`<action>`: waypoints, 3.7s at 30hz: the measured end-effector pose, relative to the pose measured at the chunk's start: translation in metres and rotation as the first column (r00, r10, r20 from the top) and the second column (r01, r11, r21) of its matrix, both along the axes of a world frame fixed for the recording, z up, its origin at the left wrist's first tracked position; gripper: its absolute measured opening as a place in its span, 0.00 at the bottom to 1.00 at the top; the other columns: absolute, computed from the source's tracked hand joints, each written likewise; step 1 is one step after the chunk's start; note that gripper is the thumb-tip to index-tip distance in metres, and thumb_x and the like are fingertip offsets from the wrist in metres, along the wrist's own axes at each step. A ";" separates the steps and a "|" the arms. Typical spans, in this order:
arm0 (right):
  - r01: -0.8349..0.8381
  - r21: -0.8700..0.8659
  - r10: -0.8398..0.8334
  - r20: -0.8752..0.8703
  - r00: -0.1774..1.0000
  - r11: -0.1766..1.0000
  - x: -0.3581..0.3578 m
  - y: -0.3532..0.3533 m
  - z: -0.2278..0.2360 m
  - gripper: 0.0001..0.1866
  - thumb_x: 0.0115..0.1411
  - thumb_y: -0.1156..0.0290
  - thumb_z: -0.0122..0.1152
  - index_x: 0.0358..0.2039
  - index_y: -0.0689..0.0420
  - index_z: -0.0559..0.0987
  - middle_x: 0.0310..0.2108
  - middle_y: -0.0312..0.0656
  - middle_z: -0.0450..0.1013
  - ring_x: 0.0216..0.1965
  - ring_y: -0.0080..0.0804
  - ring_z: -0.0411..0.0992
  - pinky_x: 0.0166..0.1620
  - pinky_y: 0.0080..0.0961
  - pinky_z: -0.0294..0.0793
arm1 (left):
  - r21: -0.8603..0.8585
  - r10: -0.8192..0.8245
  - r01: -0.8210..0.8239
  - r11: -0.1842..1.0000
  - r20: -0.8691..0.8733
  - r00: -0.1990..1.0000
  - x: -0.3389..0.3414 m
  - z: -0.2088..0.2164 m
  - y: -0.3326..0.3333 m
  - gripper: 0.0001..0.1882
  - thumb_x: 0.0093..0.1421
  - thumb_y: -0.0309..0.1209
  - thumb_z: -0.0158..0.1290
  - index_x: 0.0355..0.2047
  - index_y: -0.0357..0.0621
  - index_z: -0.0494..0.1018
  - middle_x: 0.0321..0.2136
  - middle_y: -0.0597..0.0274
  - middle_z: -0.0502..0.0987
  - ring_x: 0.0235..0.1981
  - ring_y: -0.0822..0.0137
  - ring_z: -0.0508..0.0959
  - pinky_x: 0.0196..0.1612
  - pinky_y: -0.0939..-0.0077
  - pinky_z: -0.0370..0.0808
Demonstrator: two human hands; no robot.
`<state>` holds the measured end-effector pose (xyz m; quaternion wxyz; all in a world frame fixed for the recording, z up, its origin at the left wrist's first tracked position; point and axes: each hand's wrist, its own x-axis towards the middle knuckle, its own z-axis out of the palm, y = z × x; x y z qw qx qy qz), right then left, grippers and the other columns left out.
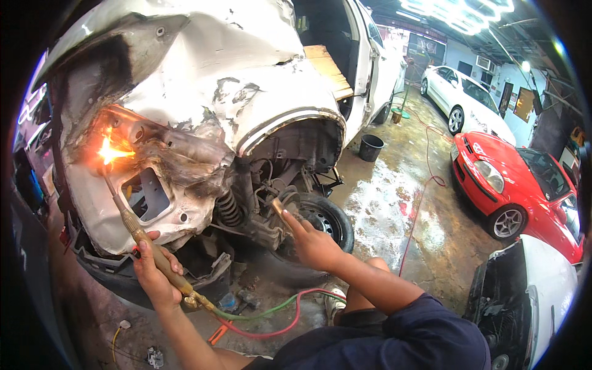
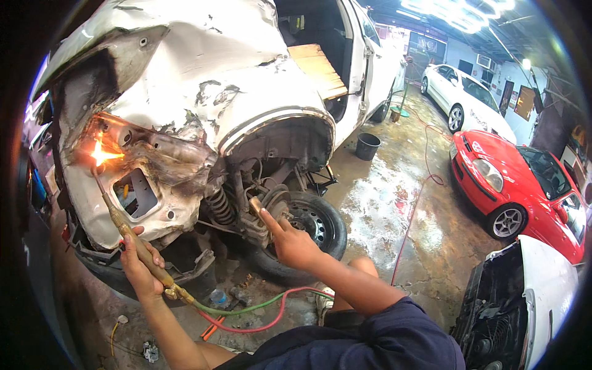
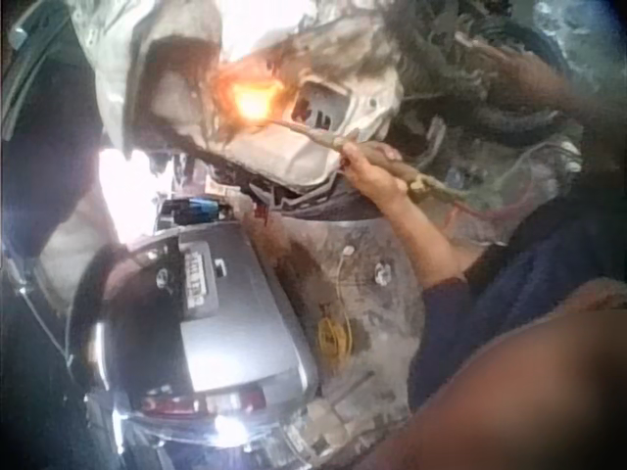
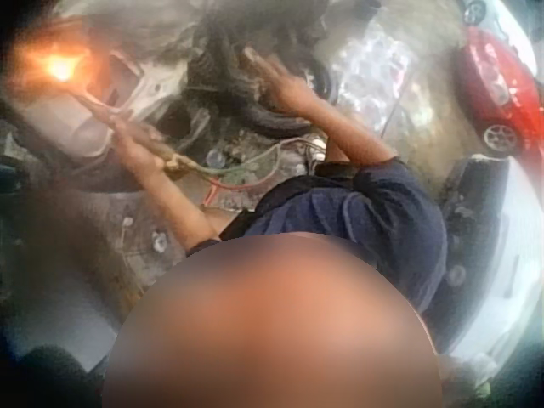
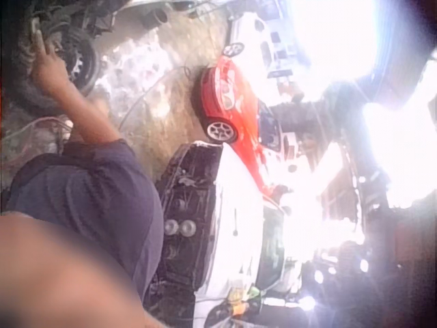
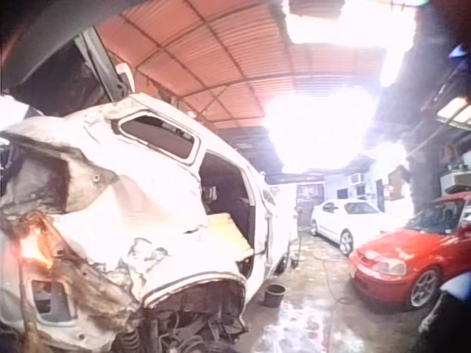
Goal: The person uses a handheld cutting torch to cut through the front fender and wheel well area of a damaged white car. They ignite the torch, apply the flame to the metal to create a cut, and periodically reposition the tool to extend the cut line.
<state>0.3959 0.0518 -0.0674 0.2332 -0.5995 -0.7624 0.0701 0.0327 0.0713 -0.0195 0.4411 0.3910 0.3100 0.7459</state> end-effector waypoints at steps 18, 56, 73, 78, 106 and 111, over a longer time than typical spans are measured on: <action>-0.049 0.090 0.050 -0.010 0.999 0.995 0.011 0.003 -0.019 0.50 0.64 0.80 0.60 0.82 0.48 0.49 0.62 0.61 0.71 0.56 0.68 0.76 0.56 0.55 0.78 | -0.088 -0.092 0.088 0.992 -0.036 0.995 0.007 0.000 0.004 0.21 0.79 0.48 0.52 0.52 0.41 0.77 0.24 0.64 0.73 0.18 0.72 0.74 0.21 0.74 0.72; -0.436 0.519 0.412 0.169 0.895 0.735 -0.181 0.119 0.127 0.47 0.64 0.80 0.59 0.82 0.43 0.55 0.50 0.58 0.74 0.44 0.66 0.78 0.48 0.56 0.80 | 0.160 -0.023 0.022 0.987 0.001 1.000 -0.008 0.004 -0.020 0.25 0.78 0.48 0.53 0.56 0.35 0.75 0.22 0.62 0.74 0.17 0.71 0.74 0.21 0.73 0.72; -0.447 0.680 0.358 0.280 0.891 0.581 -0.242 0.192 0.128 0.49 0.61 0.80 0.58 0.81 0.35 0.58 0.46 0.56 0.72 0.33 0.60 0.80 0.35 0.51 0.84 | 0.249 0.110 -0.108 0.962 0.004 0.994 -0.050 0.011 -0.079 0.35 0.75 0.60 0.50 0.59 0.37 0.70 0.27 0.61 0.73 0.16 0.70 0.72 0.19 0.74 0.71; -0.453 0.634 0.377 0.262 0.888 0.627 -0.245 0.176 0.144 0.45 0.65 0.78 0.54 0.81 0.36 0.58 0.47 0.57 0.74 0.36 0.61 0.82 0.39 0.52 0.85 | 0.259 0.118 -0.136 0.956 0.086 0.989 -0.043 0.014 -0.085 0.34 0.74 0.56 0.55 0.58 0.32 0.70 0.26 0.57 0.74 0.17 0.68 0.74 0.20 0.72 0.72; -0.672 0.078 0.485 -0.754 0.444 0.736 0.023 -0.139 -0.063 0.39 0.63 0.52 0.77 0.68 0.58 0.74 0.57 0.57 0.78 0.58 0.47 0.79 0.59 0.42 0.78 | -0.120 -0.118 0.130 0.984 0.106 0.987 0.197 -0.043 -0.149 0.18 0.78 0.50 0.53 0.53 0.50 0.69 0.38 0.66 0.73 0.39 0.68 0.73 0.45 0.63 0.73; -0.546 -0.159 0.218 -0.798 0.561 0.823 0.048 -0.156 -0.078 0.28 0.63 0.57 0.80 0.53 0.59 0.77 0.34 0.43 0.79 0.34 0.35 0.79 0.39 0.36 0.78 | -0.268 -0.385 0.395 0.879 0.092 0.918 0.240 -0.058 -0.137 0.17 0.80 0.46 0.51 0.52 0.46 0.70 0.35 0.64 0.74 0.37 0.66 0.77 0.48 0.59 0.80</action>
